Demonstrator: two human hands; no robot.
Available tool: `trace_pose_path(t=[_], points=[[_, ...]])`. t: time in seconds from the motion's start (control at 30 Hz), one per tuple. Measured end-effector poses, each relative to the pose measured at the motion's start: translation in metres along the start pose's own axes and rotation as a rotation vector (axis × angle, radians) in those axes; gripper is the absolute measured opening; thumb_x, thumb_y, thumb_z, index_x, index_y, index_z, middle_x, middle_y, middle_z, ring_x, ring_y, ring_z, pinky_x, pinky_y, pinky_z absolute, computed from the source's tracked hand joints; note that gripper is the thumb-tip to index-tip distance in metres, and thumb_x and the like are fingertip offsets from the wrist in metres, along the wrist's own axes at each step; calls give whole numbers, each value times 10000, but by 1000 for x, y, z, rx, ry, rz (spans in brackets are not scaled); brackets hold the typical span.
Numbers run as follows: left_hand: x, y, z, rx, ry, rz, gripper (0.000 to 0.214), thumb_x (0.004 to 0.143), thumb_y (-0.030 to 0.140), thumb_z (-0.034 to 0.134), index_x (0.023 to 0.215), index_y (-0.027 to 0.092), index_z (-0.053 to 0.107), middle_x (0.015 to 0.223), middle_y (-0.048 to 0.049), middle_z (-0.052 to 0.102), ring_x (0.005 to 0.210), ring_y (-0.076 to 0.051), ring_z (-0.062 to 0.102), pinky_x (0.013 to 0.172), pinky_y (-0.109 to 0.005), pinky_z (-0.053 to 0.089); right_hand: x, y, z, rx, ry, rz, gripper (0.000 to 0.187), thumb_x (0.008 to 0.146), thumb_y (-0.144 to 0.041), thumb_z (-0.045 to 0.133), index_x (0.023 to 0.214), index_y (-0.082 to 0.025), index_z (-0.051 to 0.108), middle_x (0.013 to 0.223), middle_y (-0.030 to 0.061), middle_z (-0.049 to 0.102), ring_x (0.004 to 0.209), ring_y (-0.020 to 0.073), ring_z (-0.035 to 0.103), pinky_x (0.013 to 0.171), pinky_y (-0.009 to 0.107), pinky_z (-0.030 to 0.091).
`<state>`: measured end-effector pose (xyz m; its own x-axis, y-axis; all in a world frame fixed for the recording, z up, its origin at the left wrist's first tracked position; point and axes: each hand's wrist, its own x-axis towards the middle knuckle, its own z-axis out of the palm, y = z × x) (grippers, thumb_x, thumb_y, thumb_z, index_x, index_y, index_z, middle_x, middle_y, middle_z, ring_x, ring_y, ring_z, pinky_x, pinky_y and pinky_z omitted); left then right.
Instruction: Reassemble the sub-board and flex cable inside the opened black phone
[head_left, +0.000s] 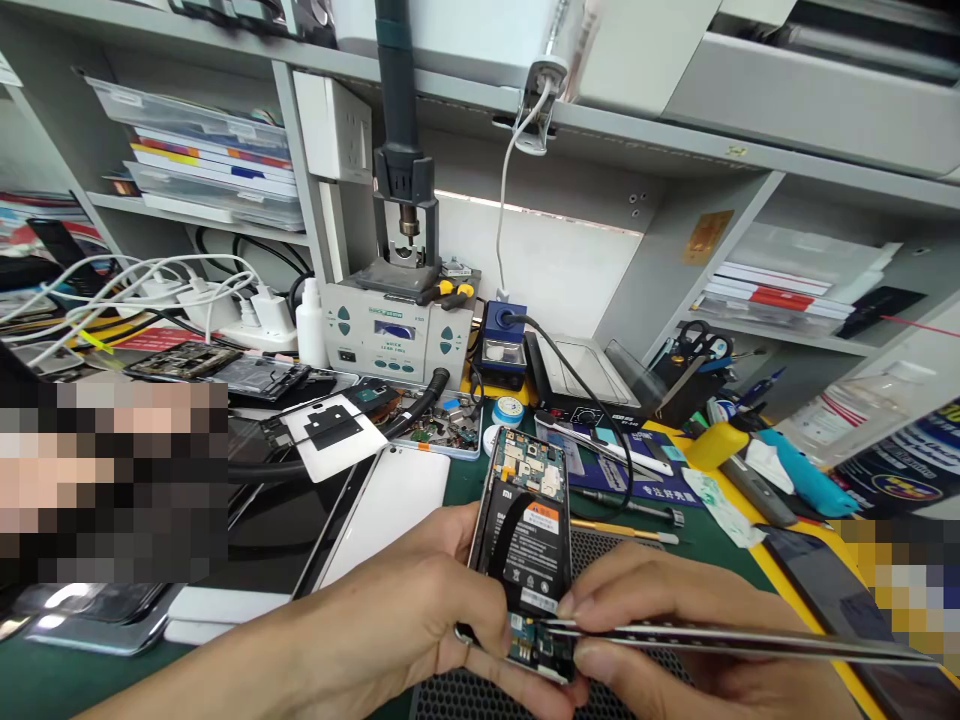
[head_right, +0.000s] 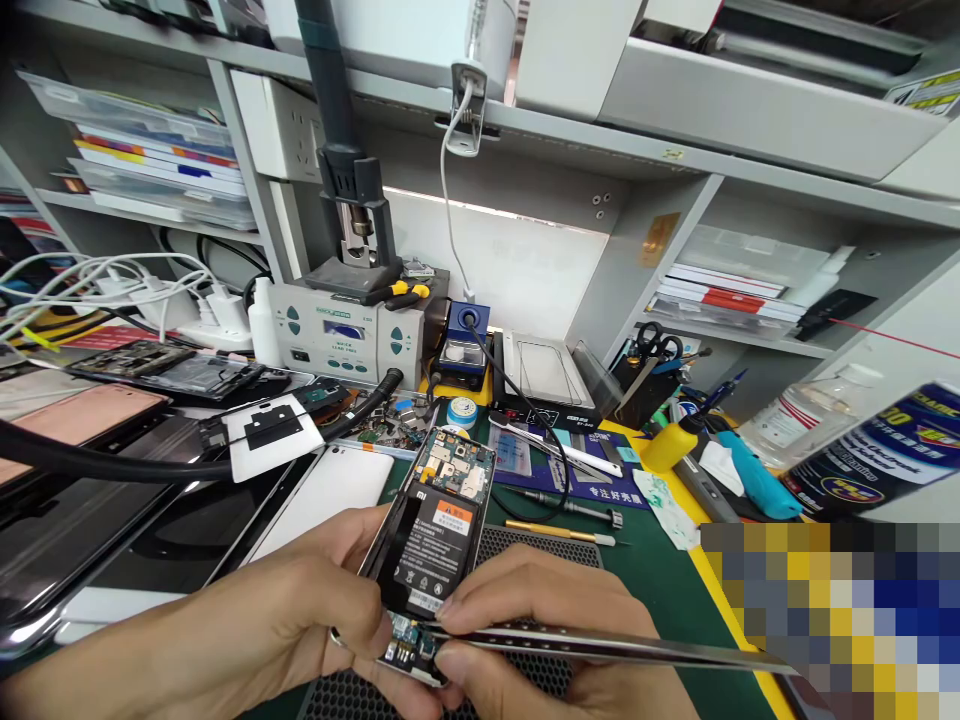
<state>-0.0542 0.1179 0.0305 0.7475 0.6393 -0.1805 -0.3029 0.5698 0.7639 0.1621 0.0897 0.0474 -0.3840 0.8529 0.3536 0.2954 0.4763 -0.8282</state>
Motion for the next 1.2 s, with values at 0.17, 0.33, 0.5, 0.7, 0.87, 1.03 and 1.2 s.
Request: trace_pose_path(t=[0.17, 0.33, 0.5, 0.7, 0.87, 1.03, 1.2], points=[[0, 1, 1, 2, 3, 0, 416, 659, -66, 534, 965, 147, 718, 866, -57, 703, 831, -202, 700, 839, -403, 615, 2, -1, 1, 8, -20, 9, 300, 778, -102, 825, 942, -352, 806, 882, -34, 829, 818, 190, 789, 752, 214, 651], [0, 1, 1, -18, 1, 0, 430, 660, -64, 532, 981, 141, 732, 885, -68, 714, 835, -198, 707, 833, -394, 623, 1, -2, 1, 4, -25, 16, 316, 789, -102, 817, 959, -368, 807, 892, -40, 830, 824, 182, 789, 755, 203, 646], [1, 0, 1, -13, 7, 1, 416, 661, -60, 541, 977, 139, 725, 869, -67, 713, 821, -195, 708, 824, -386, 625, 0, -2, -1, 5, -16, 11, 316, 783, -107, 822, 962, -367, 811, 885, -28, 831, 813, 190, 792, 741, 211, 651], [1, 0, -1, -22, 14, -7, 389, 659, -50, 551, 949, 139, 727, 843, -60, 715, 805, -194, 711, 829, -393, 624, -1, 1, -2, -1, -20, 12, 319, 767, -110, 830, 950, -371, 813, 875, -28, 829, 808, 200, 792, 731, 220, 654], [-1, 1, 1, -27, 11, -20, 403, 647, -45, 553, 962, 139, 724, 842, -64, 718, 818, -211, 731, 811, -369, 624, -2, 2, -1, 47, 26, 57, 276, 770, -138, 829, 917, -372, 825, 832, -16, 821, 792, 208, 787, 707, 227, 657], [-2, 0, 1, -22, 14, -23, 401, 647, -44, 550, 977, 117, 711, 891, -95, 732, 836, -223, 736, 824, -385, 616, -1, 1, 1, 48, -9, 99, 252, 782, -153, 834, 906, -372, 824, 844, -21, 817, 828, 206, 798, 752, 221, 657], [-1, 1, 1, -20, 21, -23, 362, 703, -49, 555, 972, 131, 716, 847, -64, 722, 823, -201, 735, 818, -363, 623, 0, 1, 2, 67, -7, 108, 253, 789, -162, 832, 914, -381, 822, 862, -20, 813, 842, 215, 805, 773, 237, 666]])
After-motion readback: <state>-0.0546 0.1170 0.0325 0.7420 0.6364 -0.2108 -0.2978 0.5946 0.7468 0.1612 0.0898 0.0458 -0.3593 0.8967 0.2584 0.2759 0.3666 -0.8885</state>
